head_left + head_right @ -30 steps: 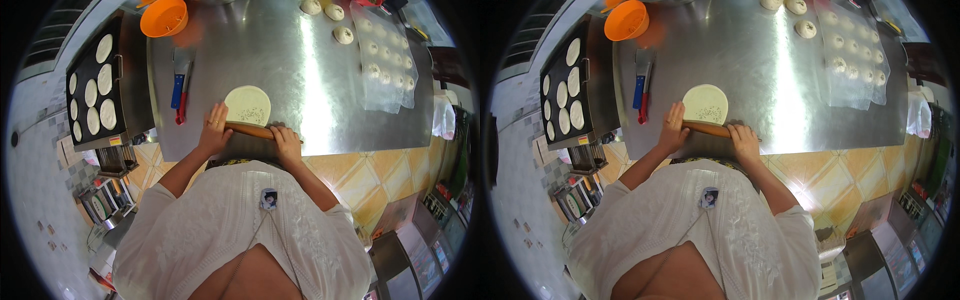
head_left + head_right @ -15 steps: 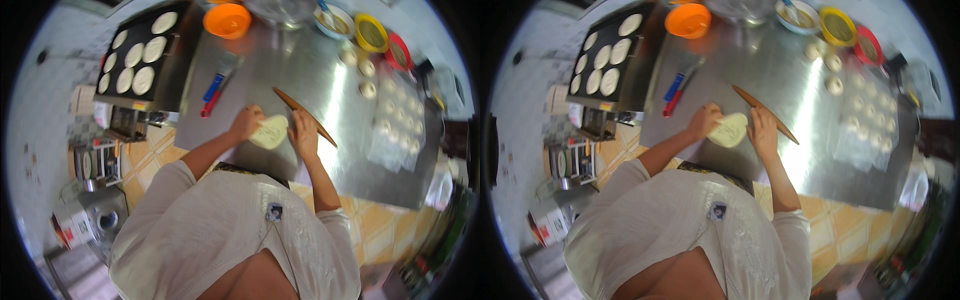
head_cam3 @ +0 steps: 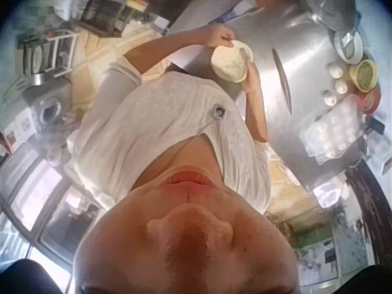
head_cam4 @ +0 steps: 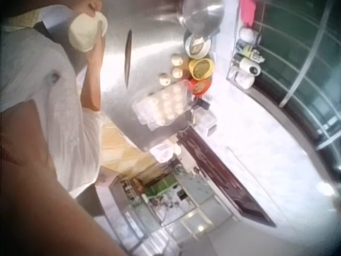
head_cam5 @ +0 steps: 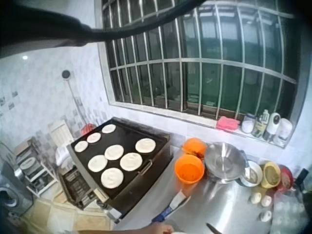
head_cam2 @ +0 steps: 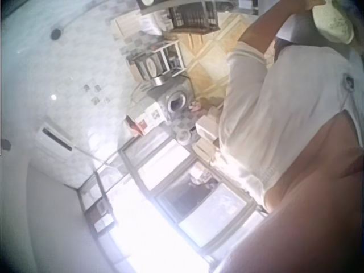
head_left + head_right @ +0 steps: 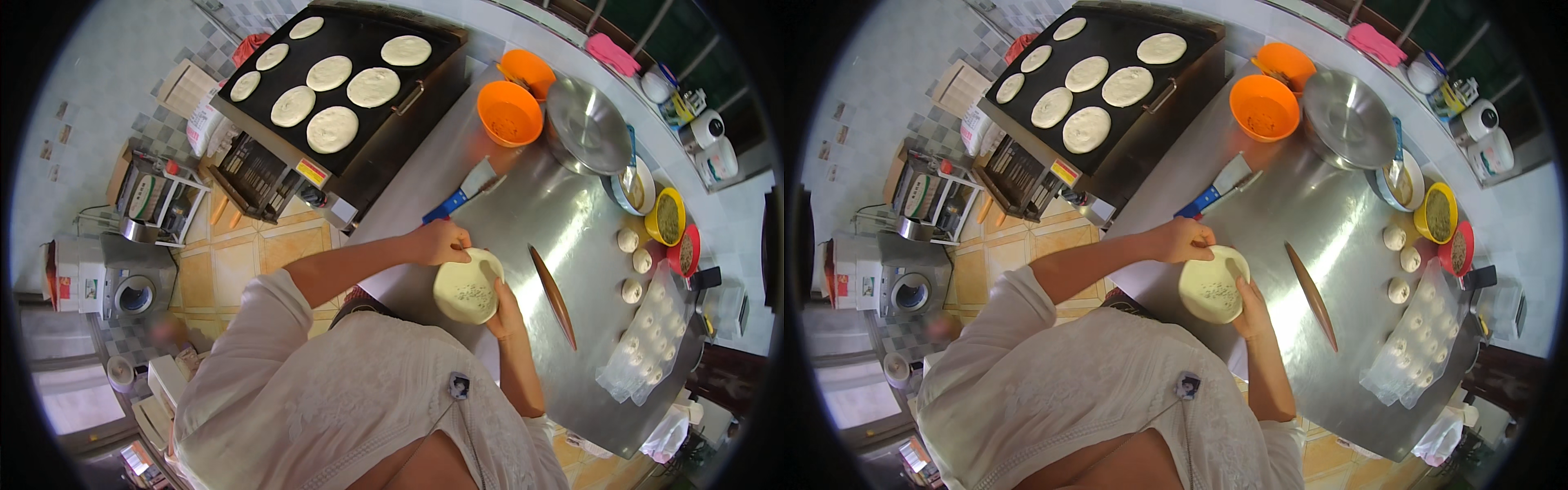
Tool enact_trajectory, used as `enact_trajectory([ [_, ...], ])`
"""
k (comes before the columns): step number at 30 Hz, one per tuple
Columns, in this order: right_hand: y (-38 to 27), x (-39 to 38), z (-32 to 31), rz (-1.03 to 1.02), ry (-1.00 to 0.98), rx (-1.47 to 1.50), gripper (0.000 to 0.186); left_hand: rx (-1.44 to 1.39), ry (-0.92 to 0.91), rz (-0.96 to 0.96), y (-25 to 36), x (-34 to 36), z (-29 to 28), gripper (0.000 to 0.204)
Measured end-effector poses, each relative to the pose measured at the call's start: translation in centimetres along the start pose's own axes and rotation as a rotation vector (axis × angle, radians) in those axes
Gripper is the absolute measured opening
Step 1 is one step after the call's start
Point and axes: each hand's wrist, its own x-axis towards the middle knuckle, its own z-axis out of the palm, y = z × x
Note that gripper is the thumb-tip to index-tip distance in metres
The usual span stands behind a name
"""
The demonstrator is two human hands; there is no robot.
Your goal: The person rolls out small dough balls into flat circles using a wooden rolling pin on a stainless steel countertop. They then transfer the flattened dough onto a large flat-top griddle to cook, repeating the process with multiple dough pieces.
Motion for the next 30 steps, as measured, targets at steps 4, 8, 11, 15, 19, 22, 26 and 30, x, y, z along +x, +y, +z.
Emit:
enact_trajectory([
  [4, 2.1, 5.2, 5.2, 0.083, -0.028, 0.166, 0.068, 0.193, 0.197, 0.266, -2.5, 1.7, -12.4, 0.028],
  [8, 2.4, 11.2, 11.4, -0.032, 0.083, 0.080, 0.067, 0.526, 0.649, 0.299, -7.0, 8.4, -28.4, 0.022],
  [11, 0.1, 16.3, 17.5, -0.066, 0.166, 0.054, 0.066, 0.873, 0.679, 0.164, -11.6, 14.6, -36.6, 0.047],
  [15, -4.2, 24.3, 24.5, -0.225, 0.313, -0.132, 0.062, 0.988, 0.488, 0.188, -13.3, 19.4, -39.0, 0.064],
  [19, -9.2, 33.3, 26.6, -0.508, 0.214, -0.560, 0.055, 0.934, 0.403, 0.187, -15.4, 21.2, -39.9, 0.065],
  [22, -11.3, 40.8, 28.3, -0.802, 0.224, -1.142, 0.054, 0.933, 0.415, -0.011, -16.1, 19.4, -44.2, 0.068],
  [26, -10.5, 48.9, 27.6, -0.974, 0.323, -1.892, 0.062, 0.936, 0.498, -0.125, -19.6, 18.4, -49.2, 0.069],
  [30, -9.8, 50.0, 25.6, -0.754, 0.648, -2.335, 0.066, 1.006, 0.612, 0.038, -20.0, 16.6, -49.5, 0.055],
])
